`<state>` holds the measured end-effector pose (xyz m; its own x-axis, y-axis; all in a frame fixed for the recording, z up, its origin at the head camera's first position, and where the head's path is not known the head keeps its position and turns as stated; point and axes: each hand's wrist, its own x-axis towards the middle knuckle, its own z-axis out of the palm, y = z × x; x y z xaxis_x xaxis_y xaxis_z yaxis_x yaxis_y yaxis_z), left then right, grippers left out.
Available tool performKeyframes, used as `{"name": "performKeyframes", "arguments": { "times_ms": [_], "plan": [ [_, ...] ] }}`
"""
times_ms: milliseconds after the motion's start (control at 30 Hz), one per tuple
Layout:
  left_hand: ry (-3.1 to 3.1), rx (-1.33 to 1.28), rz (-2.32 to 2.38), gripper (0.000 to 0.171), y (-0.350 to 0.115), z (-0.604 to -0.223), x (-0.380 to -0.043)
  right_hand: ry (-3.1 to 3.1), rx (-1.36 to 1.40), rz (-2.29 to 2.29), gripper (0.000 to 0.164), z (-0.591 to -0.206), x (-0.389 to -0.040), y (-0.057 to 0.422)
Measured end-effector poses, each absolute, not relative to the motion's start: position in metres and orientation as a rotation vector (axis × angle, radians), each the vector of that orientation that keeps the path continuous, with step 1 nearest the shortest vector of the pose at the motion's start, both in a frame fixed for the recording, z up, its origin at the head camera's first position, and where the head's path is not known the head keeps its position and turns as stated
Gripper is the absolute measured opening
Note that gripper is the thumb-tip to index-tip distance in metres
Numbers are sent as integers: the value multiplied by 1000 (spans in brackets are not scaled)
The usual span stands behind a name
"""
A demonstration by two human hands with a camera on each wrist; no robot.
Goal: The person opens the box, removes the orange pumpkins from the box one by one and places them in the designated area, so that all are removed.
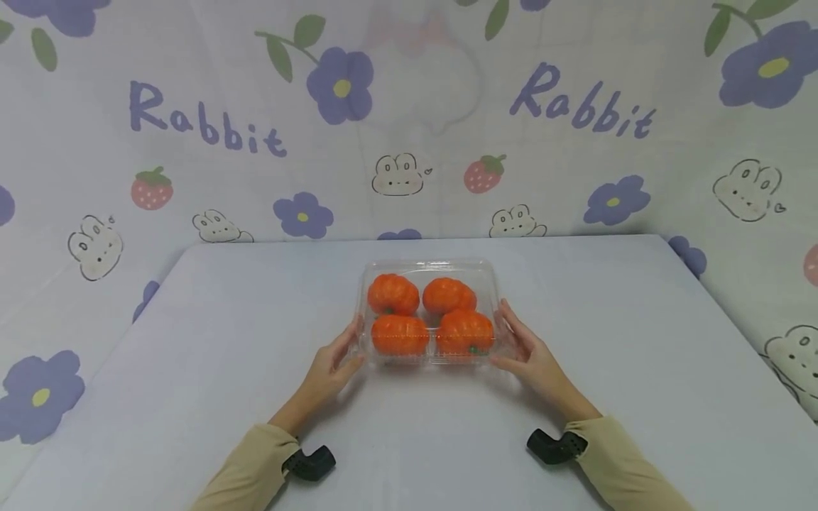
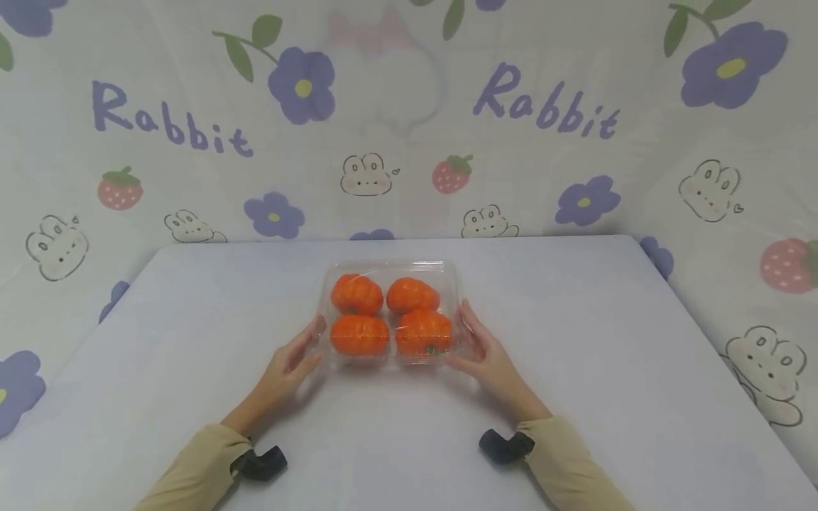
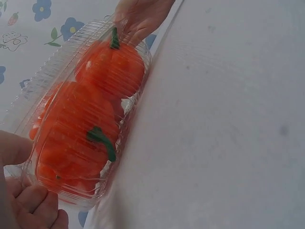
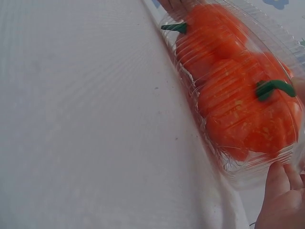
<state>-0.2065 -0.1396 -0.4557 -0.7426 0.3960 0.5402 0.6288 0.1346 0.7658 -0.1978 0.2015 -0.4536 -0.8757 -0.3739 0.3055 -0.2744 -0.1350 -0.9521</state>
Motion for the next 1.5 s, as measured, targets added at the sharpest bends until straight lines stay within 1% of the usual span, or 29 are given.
{"name": "performKeyframes", "arguments": {
  "times_ms": [333, 467, 700, 800, 933, 1100, 1333, 1500],
  "plan": [
    [-2183, -916, -1713, 65, -139, -459, -205, 2233, -727, -2088, 84, -452, -198, 203],
    [-2186, -859, -1765, 66, -139, -458, -204, 2331, -744, -2034, 82, -450, -198, 203],
    [-2315, -723, -1764, 76, -137, -441, -196, 2517, -846, -1945, 79, -441, -201, 203],
    [-2331, -690, -1781, 72, -135, -432, -191, 2552, -876, -1931, 77, -435, -203, 204],
    [-2336, -631, -1827, 66, -133, -428, -189, 2556, -864, -1939, 74, -426, -206, 205],
    [-2306, -630, -1890, 68, -132, -431, -188, 2511, -840, -2012, 70, -420, -213, 212],
    [-2284, -644, -1915, 68, -132, -431, -189, 2490, -797, -2092, 52, -400, -234, 216],
    [-2291, -646, -1894, 67, -135, -432, -188, 2499, -808, -2068, 53, -383, -254, 212]
  ]
}}
